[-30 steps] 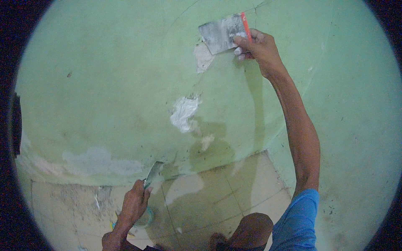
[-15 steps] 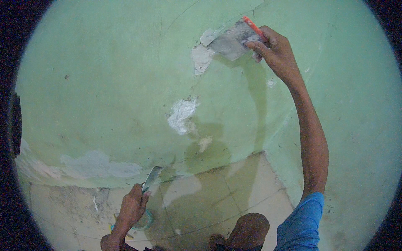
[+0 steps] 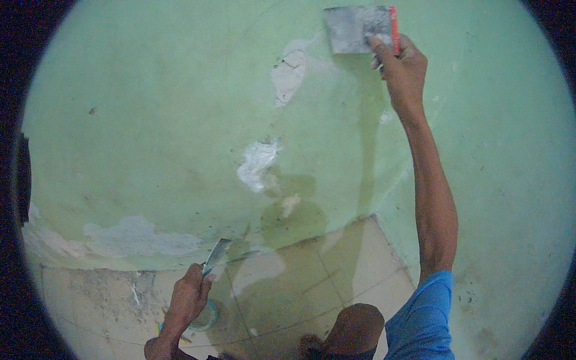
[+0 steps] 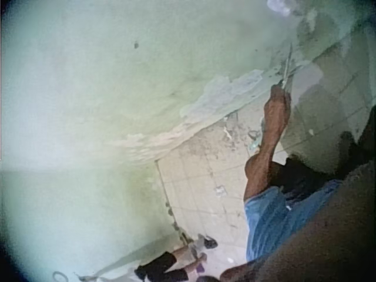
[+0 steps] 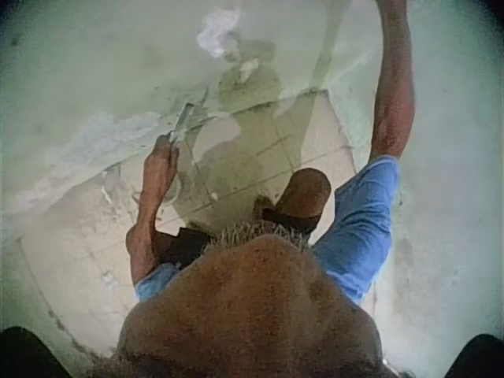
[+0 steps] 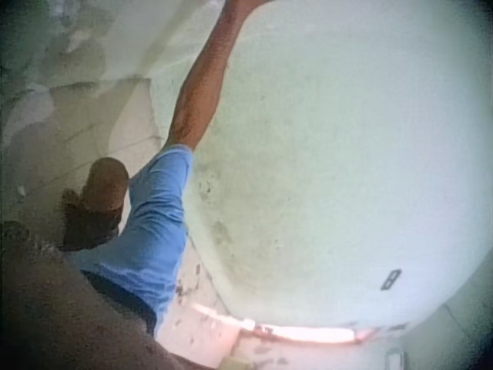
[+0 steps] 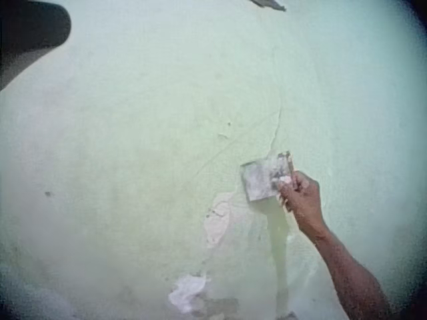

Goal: The person patches cracks and holes in a wall using a putty knife and a plastic container of white compound.

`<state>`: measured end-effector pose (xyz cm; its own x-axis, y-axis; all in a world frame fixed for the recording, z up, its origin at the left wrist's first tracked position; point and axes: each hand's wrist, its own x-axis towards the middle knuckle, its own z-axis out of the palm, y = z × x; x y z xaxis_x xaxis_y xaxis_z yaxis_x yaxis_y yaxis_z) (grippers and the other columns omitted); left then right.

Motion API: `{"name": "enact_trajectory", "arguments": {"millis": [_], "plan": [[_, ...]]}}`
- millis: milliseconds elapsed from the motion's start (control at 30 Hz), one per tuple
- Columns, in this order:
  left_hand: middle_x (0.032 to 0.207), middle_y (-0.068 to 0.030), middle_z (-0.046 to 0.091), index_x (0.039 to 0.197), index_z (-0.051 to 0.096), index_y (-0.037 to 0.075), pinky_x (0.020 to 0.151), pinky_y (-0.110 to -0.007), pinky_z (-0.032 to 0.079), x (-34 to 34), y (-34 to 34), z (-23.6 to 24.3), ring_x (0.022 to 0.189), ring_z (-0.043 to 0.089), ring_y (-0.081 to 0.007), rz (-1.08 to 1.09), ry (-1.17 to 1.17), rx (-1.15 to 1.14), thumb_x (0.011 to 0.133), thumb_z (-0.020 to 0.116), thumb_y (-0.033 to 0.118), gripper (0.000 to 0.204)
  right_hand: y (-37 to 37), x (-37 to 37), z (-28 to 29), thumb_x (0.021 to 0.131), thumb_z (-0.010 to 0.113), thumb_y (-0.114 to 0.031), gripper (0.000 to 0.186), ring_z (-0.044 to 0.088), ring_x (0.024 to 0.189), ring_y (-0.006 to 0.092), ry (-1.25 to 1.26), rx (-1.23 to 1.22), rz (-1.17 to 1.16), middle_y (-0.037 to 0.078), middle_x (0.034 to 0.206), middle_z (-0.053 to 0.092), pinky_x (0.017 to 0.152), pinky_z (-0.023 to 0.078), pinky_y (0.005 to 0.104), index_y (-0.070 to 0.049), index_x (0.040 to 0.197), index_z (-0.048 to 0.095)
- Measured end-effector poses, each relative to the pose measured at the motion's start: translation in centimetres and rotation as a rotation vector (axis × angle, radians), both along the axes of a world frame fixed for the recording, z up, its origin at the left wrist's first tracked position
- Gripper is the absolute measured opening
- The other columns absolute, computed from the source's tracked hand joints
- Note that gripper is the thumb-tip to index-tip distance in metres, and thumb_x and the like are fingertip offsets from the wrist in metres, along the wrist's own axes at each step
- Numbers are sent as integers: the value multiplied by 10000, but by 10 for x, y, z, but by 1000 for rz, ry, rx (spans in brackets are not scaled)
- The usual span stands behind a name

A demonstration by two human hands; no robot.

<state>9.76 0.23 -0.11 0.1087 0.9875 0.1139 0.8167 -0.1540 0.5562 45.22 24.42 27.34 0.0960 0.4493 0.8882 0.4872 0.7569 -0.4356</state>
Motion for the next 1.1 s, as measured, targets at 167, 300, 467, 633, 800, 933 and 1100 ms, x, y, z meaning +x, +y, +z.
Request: {"name": "enact_trajectory", "arguments": {"millis": [167,300,467,633,800,933,1100], "plan": [[825,-225,580,1082,500,-33,622,-454,473,-7,1,-10,704,601,-396,46,-152,24,941,514,173,250,-4,-40,-33,853,702,-195,223,478,574,53,50,-123,223,-1,713,583,485,346,218,-12,962,638],[733,-157,602,1081,516,-21,613,-391,465,3,6,3,623,579,-269,81,-424,-97,973,464,243,291,19,7,-42,860,693,-198,214,471,576,49,114,10,-90,-6,699,570,490,346,216,-16,957,635],[702,-83,594,1095,535,-12,588,-343,454,1,7,3,600,553,-169,132,-552,-154,982,454,278,322,-10,2,-64,861,669,-198,229,526,638,92,-39,-48,-15,14,734,595,583,447,259,6,956,628],[658,-86,578,1044,540,-24,567,-334,450,6,6,2,578,551,-152,116,-555,-143,982,460,280,321,-30,-36,-102,862,668,-193,201,528,663,91,-131,-220,120,24,759,598,597,447,262,-13,936,623],[720,-70,585,1025,559,-26,612,-310,450,5,6,-1,606,526,-137,224,-658,-161,981,448,321,366,0,-48,-166,875,649,-191,193,548,662,134,-166,-133,2,67,752,605,613,456,296,-12,942,618],[760,-67,594,1070,557,-18,640,-302,452,9,14,-11,634,517,-132,213,-713,-181,981,457,336,378,-16,-21,-178,891,648,-191,162,470,645,61,68,-97,-184,-22,732,542,573,390,233,-42,946,614],[761,-54,585,1055,560,-14,628,-300,449,-33,8,-10,638,501,-113,272,-567,-141,976,479,335,367,-93,-67,-208,886,647,-195,270,436,640,22,-100,-654,351,-19,814,590,548,342,186,-26,1090,597]]}}
